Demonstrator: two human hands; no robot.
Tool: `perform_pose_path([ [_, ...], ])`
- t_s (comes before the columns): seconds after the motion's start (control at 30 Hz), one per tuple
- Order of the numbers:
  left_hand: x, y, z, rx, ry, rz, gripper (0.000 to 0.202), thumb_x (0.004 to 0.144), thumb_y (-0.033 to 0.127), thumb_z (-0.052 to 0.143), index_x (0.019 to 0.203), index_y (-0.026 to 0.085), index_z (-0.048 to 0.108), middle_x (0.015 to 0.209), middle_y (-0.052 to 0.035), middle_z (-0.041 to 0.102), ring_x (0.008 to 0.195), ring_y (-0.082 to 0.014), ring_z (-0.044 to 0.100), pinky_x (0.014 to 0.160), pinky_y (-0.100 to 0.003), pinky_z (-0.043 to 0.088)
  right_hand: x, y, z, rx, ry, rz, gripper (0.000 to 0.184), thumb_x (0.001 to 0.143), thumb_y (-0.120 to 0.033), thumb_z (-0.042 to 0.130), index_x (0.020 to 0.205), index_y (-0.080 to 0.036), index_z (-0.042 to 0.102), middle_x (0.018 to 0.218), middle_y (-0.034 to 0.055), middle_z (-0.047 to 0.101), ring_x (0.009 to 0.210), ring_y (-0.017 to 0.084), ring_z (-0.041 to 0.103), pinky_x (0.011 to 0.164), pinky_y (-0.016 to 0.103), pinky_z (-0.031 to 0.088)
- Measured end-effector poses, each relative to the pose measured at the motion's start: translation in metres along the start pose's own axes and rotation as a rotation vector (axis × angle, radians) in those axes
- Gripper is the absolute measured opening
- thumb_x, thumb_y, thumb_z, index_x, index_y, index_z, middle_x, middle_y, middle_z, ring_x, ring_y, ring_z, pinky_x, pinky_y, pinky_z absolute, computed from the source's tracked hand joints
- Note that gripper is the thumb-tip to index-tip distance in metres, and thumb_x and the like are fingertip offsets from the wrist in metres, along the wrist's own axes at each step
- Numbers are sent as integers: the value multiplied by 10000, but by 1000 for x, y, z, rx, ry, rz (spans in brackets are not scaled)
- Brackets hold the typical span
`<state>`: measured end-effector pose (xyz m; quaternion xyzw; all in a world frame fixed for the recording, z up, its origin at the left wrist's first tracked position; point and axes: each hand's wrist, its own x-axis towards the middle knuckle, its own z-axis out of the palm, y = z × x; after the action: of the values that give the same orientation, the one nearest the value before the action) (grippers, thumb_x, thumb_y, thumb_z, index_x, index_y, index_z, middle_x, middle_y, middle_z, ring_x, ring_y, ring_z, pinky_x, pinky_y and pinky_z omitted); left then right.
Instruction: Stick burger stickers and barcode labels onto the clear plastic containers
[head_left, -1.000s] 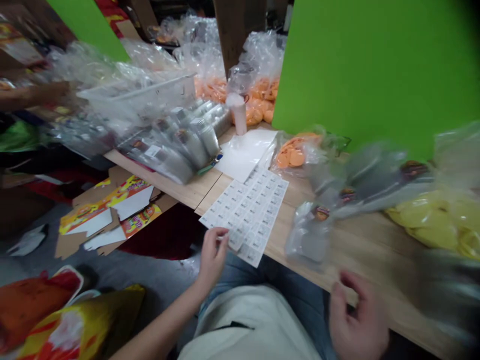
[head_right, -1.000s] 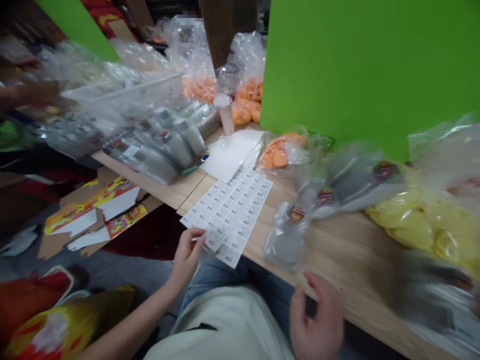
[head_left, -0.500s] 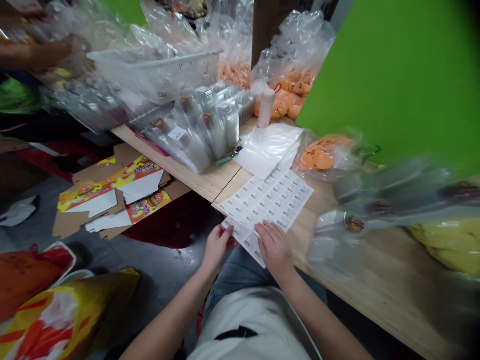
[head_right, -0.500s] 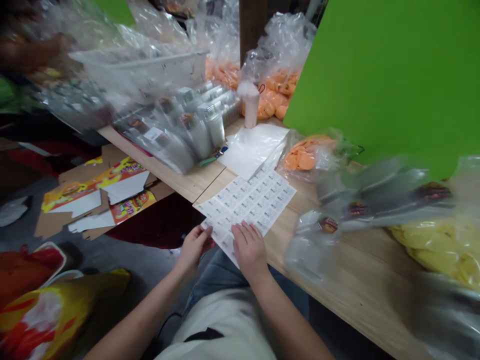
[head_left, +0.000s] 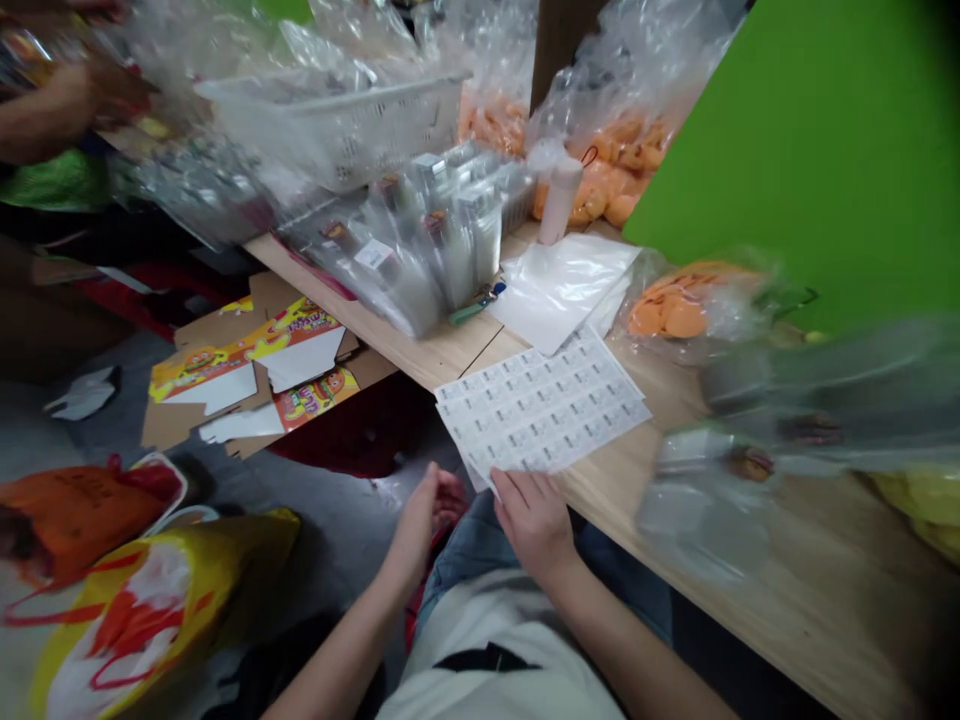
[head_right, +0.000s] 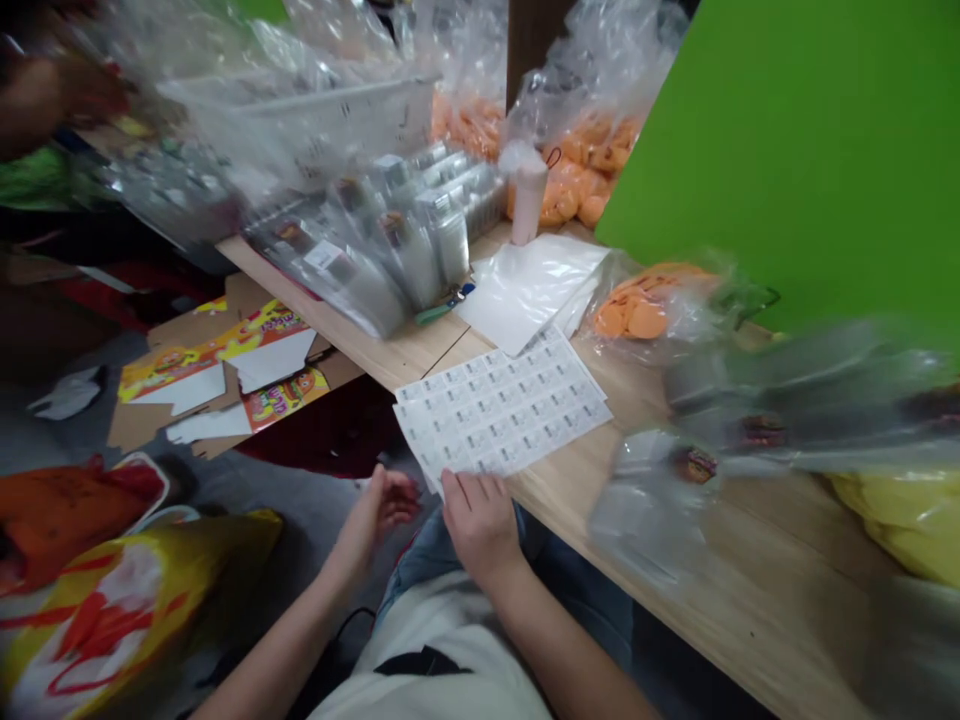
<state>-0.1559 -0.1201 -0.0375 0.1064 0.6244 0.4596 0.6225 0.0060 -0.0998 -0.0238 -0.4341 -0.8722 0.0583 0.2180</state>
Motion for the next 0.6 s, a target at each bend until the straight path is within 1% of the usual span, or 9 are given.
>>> perform_pose_path([
  [0.03, -9, -8, 4, -14, -84, -77, 610, 680, 722, 447, 791, 134, 568, 707, -35, 604, 585, -130, 584, 556, -241, 456, 1, -2, 1, 24, -44, -5, 280, 844, -204, 468, 1097, -153, 578, 846, 82, 617, 780, 204, 519, 708, 360, 396],
  [0.1, -18, -17, 13, -37, -158, -99, 564, 684, 664, 520, 884, 140, 580, 799, -49, 635, 645, -137, 598, 602, -251, 471, 0, -7, -1, 102, -138, -6, 314, 818, -232, 501, 1116, -153, 564, 926, 91, 611, 861, 222, 513, 760, 377, 400],
  [0.2, -16, -15, 17, 24, -136, -9, 425, 687, 471, 654, 943, 141, 572, 764, -25, 634, 613, -109, 579, 577, -213, 453, 1, -9, -9, 239, -215, 1, 339, 783, -247, 530, 1112, -170, 563, 1035, 90, 591, 961, 229, 498, 856, 395, 394],
  [0.27, -13, -9, 12, 94, -130, -29, 399, 693, 432, 662, 938, 132, 566, 709, -12, 620, 535, -88, 556, 515, -190, 425, 11, 2, -13, 266, -160, 43, 297, 803, -228, 489, 1081, -176, 582, 1066, 93, 590, 1002, 221, 498, 896, 393, 388],
  [0.33, -11, -3, 5, 147, -126, -47, 399, 708, 438, 646, 953, 136, 555, 718, -9, 619, 487, -71, 546, 470, -174, 398, 31, 22, -13, 196, -41, 175, 307, 836, -204, 419, 1090, -154, 583, 1135, 126, 569, 1090, 240, 470, 935, 416, 368],
  [0.4, -10, 2, -2, 187, -108, -25, 398, 719, 459, 626, 942, 139, 548, 701, -2, 606, 461, -67, 538, 442, -168, 380, 60, 50, -7, 74, 69, 383, 358, 846, -200, 380, 1150, -112, 547, 1258, 178, 485, 1204, 295, 381, 964, 476, 326],
  [0.47, -8, 5, -8, 218, -88, 4, 397, 717, 478, 618, 908, 137, 546, 662, 7, 585, 461, -71, 531, 438, -173, 382, 90, 81, -1, -6, 132, 598, 396, 830, -204, 393, 1189, -79, 504, 1321, 214, 406, 1249, 342, 313, 962, 509, 306],
  [0.53, -7, 6, -11, 224, -65, 17, 399, 692, 475, 645, 879, 139, 540, 697, -7, 594, 537, -91, 558, 489, -192, 426, 118, 110, 2, -39, 166, 791, 393, 819, -192, 393, 1174, -55, 492, 1290, 244, 412, 1223, 360, 332, 931, 509, 322],
  [0.6, -6, 7, -12, 172, -36, 12, 430, 664, 447, 683, 934, 159, 511, 867, -50, 621, 690, -128, 600, 594, -238, 482, 140, 137, -1, -46, 184, 900, 363, 836, -185, 361, 1131, -23, 497, 1195, 279, 461, 1146, 358, 406, 876, 510, 357],
])
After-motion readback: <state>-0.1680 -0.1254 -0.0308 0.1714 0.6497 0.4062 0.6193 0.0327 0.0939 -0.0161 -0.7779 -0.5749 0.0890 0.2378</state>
